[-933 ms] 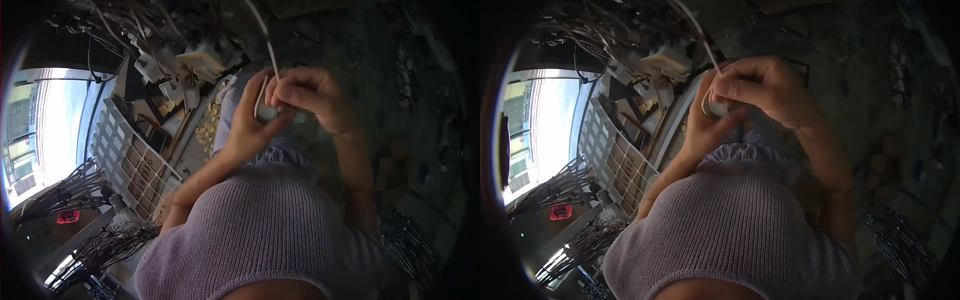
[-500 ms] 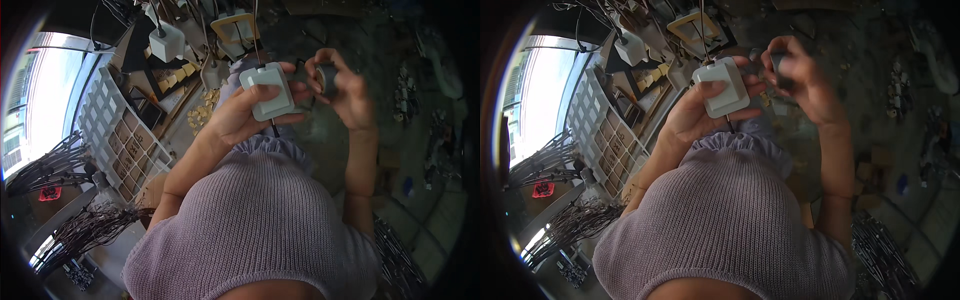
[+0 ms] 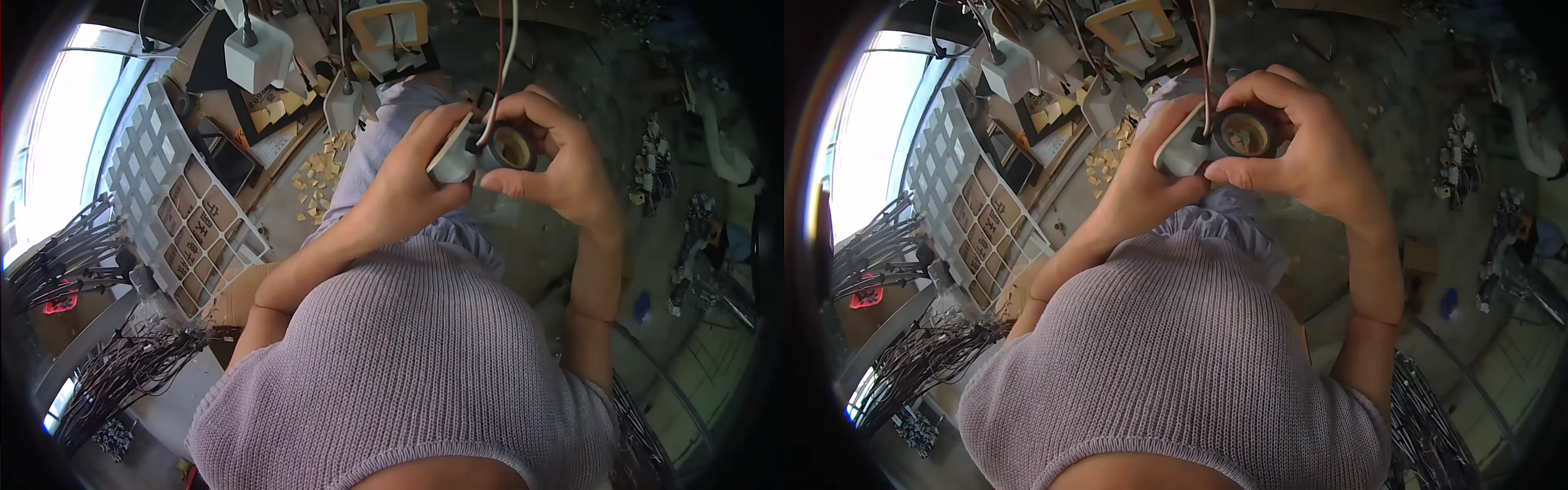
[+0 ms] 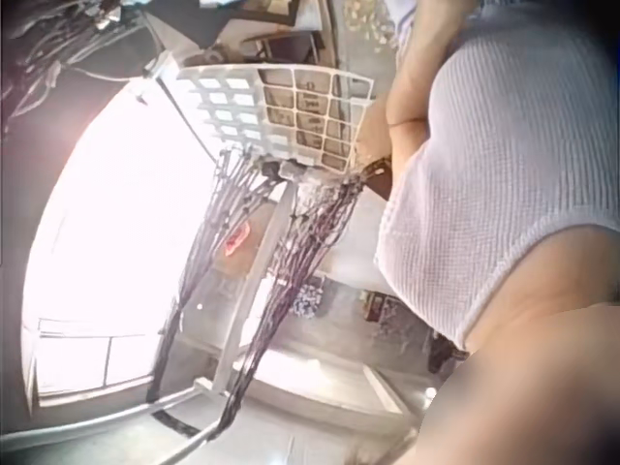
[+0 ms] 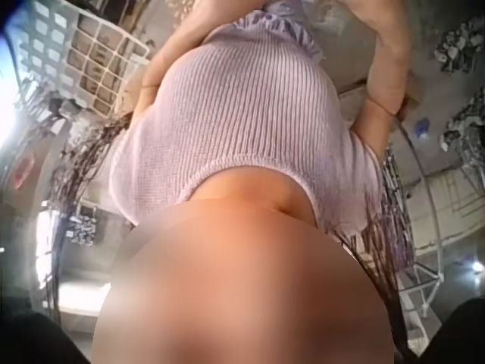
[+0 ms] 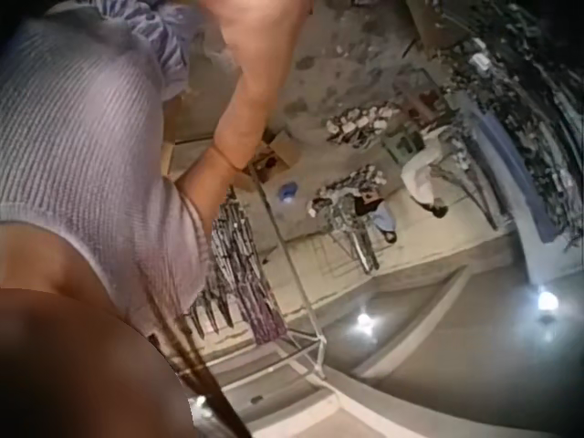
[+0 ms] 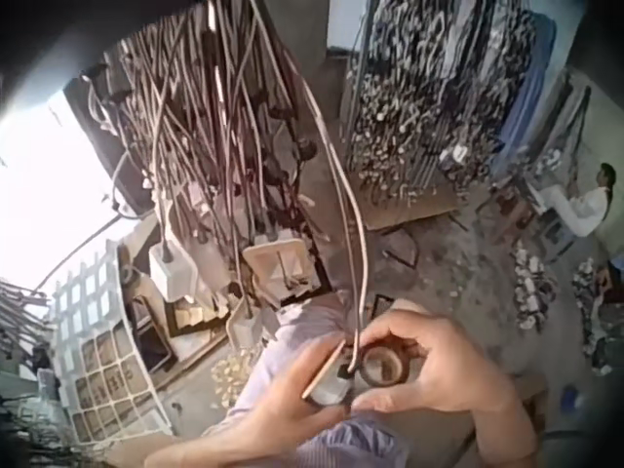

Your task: The recorder is assembling electrical wire harnesses by wrapping tape around wire junctions and attaching plastic casings.

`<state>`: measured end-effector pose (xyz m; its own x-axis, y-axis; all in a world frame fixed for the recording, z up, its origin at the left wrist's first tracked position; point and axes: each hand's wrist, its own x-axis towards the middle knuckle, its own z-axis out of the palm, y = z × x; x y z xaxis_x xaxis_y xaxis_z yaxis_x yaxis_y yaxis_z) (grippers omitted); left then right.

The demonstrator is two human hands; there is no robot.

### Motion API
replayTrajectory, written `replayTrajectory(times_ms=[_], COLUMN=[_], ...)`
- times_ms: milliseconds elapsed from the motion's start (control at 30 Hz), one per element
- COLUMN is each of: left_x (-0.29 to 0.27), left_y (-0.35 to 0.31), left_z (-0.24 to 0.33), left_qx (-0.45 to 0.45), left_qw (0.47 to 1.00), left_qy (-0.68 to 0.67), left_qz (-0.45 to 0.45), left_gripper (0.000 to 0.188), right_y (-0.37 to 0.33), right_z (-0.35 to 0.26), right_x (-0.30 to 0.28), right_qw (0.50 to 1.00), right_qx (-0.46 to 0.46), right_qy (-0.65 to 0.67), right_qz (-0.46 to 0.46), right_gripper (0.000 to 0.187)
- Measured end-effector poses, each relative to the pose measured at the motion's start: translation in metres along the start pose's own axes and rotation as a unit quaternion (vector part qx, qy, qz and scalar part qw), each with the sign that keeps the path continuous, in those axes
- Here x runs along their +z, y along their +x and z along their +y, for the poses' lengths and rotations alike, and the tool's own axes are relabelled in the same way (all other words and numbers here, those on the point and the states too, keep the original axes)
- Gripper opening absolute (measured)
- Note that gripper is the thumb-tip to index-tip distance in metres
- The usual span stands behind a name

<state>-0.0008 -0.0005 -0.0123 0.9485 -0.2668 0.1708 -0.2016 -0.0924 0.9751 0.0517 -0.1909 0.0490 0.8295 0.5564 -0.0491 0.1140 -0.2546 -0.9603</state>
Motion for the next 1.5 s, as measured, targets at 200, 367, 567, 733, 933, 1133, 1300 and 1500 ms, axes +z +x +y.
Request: replayTrajectory(times_ms=[200, 367, 567, 733, 933, 1133, 1300, 1500], left_x=[0.002, 0.004, 0.010, 0.002, 0.004, 0.013, 0.011, 0.003], left_y=[-0.002, -0.001, 0.012, 0.010, 0.013, 0.007, 0.003, 0.008], left_z=[0.001, -0.004, -0.012, -0.009, -0.011, -0.017, -0.025, -0.030], left_qx=[-0.028, -0.028, 0.063, -0.083, -0.194, -0.188, -0.232, -0.240], left_qw=[0.999, 0.999, 0.986, 0.980, 0.642, 0.387, 0.417, 0.498], left_qy=[-0.005, -0.019, 0.090, -0.178, -0.648, -0.770, -0.746, -0.712], left_qz=[-0.015, -0.002, 0.124, -0.011, -0.361, -0.471, -0.465, -0.433], left_gripper=[0.056, 0.056, 0.060, 0.048, 0.059, 0.064, 0.062, 0.060], right_y=[0.012, 0.014, -0.004, -0.001, 0.036, 0.059, 0.068, 0.059], right_z=[-0.002, 0.002, -0.014, -0.032, 0.012, 0.020, 0.015, 0.012], right_x=[-0.018, -0.026, 0.007, 0.004, -0.008, -0.015, -0.016, -0.014], right_qw=[0.979, 0.967, 0.996, 0.962, 0.971, 0.919, 0.897, 0.908], right_qx=[-0.100, -0.103, 0.039, 0.125, -0.103, -0.220, -0.283, -0.278], right_qy=[-0.086, -0.131, -0.040, 0.233, 0.148, 0.071, 0.010, -0.035], right_qz=[-0.154, -0.193, -0.065, -0.070, -0.159, -0.318, -0.340, -0.311], right_gripper=[0.045, 0.057, 0.102, 0.077, 0.054, 0.053, 0.032, 0.022])
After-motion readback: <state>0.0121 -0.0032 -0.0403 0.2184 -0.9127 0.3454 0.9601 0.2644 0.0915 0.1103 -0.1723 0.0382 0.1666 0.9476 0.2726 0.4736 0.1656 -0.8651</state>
